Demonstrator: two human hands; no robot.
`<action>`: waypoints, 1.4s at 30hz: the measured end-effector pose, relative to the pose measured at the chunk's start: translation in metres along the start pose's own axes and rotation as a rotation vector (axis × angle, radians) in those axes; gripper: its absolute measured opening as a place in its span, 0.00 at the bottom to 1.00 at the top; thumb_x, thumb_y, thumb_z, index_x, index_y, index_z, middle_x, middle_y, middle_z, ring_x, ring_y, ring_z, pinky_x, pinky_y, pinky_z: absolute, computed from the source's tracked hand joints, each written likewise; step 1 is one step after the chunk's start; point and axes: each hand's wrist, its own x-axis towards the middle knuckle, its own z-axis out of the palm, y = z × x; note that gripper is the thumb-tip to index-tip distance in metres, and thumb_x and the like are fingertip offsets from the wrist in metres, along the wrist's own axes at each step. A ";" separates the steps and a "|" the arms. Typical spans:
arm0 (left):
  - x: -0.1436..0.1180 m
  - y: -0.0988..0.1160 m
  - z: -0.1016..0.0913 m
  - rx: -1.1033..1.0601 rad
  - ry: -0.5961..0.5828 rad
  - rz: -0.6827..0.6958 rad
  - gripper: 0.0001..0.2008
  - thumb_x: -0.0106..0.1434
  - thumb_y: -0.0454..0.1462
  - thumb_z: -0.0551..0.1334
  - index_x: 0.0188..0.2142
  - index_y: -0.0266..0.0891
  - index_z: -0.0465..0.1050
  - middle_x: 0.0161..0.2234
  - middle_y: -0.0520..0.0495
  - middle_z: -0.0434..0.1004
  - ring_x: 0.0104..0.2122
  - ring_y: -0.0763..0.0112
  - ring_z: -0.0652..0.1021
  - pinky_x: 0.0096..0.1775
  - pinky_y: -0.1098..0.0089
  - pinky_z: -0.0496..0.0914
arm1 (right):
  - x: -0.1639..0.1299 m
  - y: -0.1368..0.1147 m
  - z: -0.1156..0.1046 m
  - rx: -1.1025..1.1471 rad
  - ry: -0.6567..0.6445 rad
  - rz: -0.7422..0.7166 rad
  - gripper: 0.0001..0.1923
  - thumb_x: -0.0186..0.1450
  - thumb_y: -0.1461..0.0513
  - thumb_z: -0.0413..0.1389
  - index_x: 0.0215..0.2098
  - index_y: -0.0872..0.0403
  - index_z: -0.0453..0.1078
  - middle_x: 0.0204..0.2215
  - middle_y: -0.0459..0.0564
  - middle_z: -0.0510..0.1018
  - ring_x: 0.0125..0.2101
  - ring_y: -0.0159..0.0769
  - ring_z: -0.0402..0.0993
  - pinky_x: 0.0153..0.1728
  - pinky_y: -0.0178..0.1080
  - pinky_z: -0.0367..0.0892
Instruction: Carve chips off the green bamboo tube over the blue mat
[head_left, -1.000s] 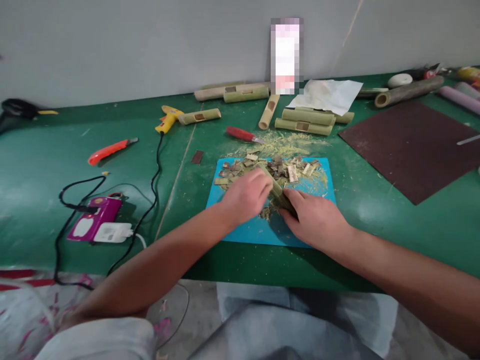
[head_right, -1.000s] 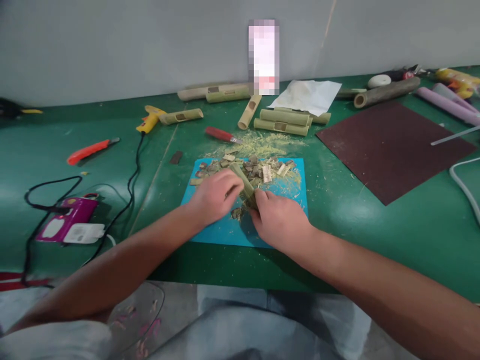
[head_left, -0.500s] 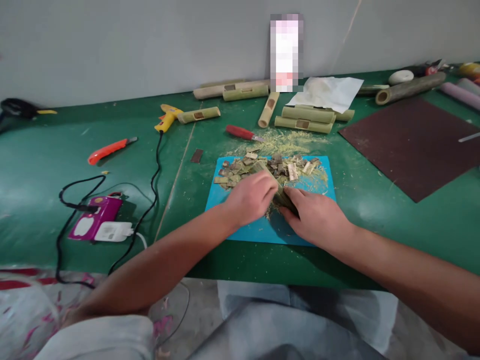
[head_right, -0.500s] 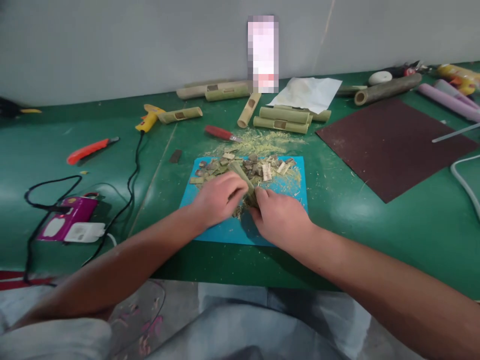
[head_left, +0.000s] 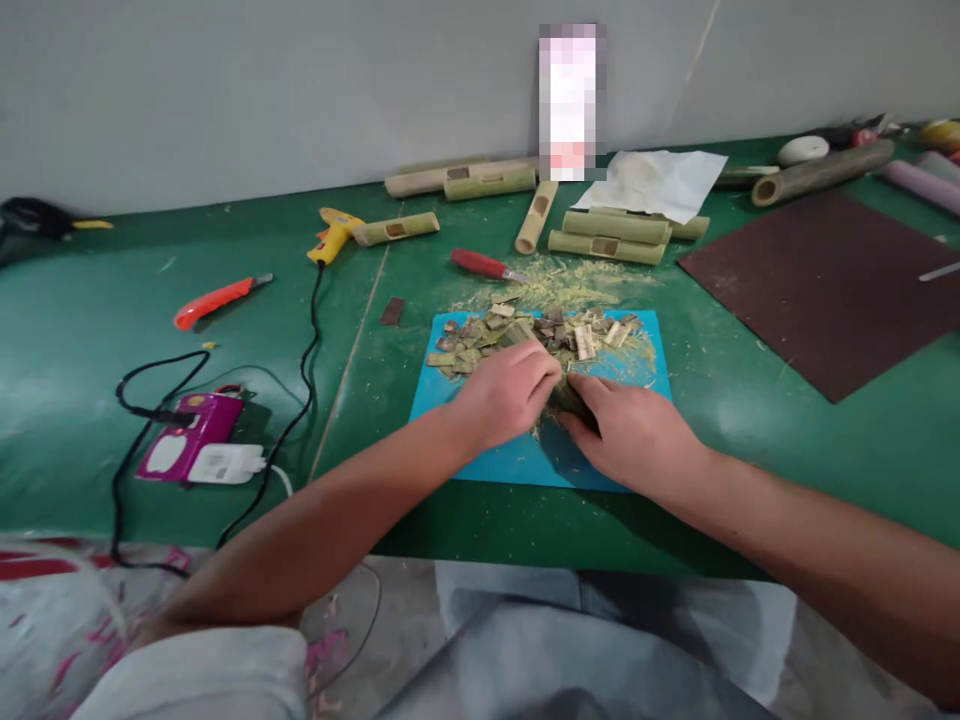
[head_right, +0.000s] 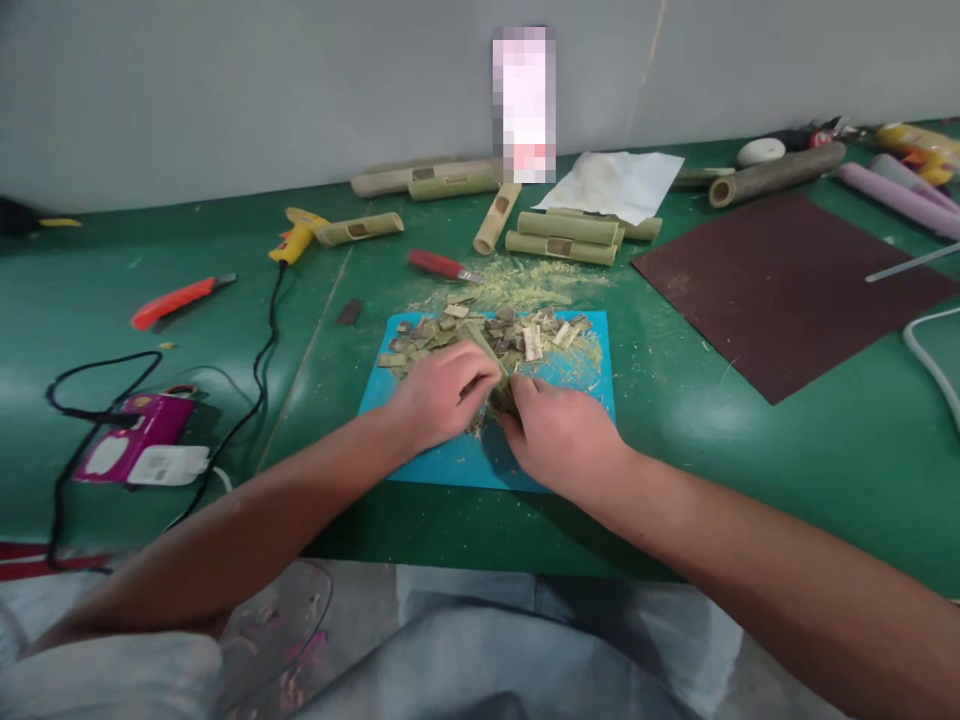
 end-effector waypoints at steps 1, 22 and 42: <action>0.000 0.000 0.000 0.001 0.009 -0.007 0.09 0.70 0.34 0.55 0.33 0.37 0.70 0.31 0.47 0.72 0.33 0.70 0.73 0.36 0.69 0.68 | 0.000 0.000 0.000 -0.002 0.007 0.002 0.18 0.71 0.55 0.46 0.52 0.55 0.68 0.43 0.53 0.80 0.36 0.42 0.77 0.27 0.39 0.54; 0.012 -0.027 -0.020 -0.089 0.231 -0.354 0.04 0.62 0.35 0.63 0.34 0.37 0.77 0.28 0.51 0.77 0.26 0.74 0.72 0.32 0.72 0.67 | 0.000 0.000 0.000 0.030 0.003 0.029 0.16 0.70 0.55 0.47 0.49 0.53 0.68 0.40 0.51 0.81 0.33 0.39 0.76 0.26 0.39 0.52; 0.012 -0.033 -0.026 0.138 0.046 -0.199 0.05 0.65 0.35 0.60 0.33 0.38 0.74 0.32 0.48 0.75 0.31 0.71 0.73 0.36 0.70 0.68 | -0.001 -0.001 0.001 0.004 0.017 0.007 0.19 0.70 0.55 0.47 0.53 0.55 0.67 0.41 0.53 0.80 0.34 0.40 0.77 0.25 0.39 0.54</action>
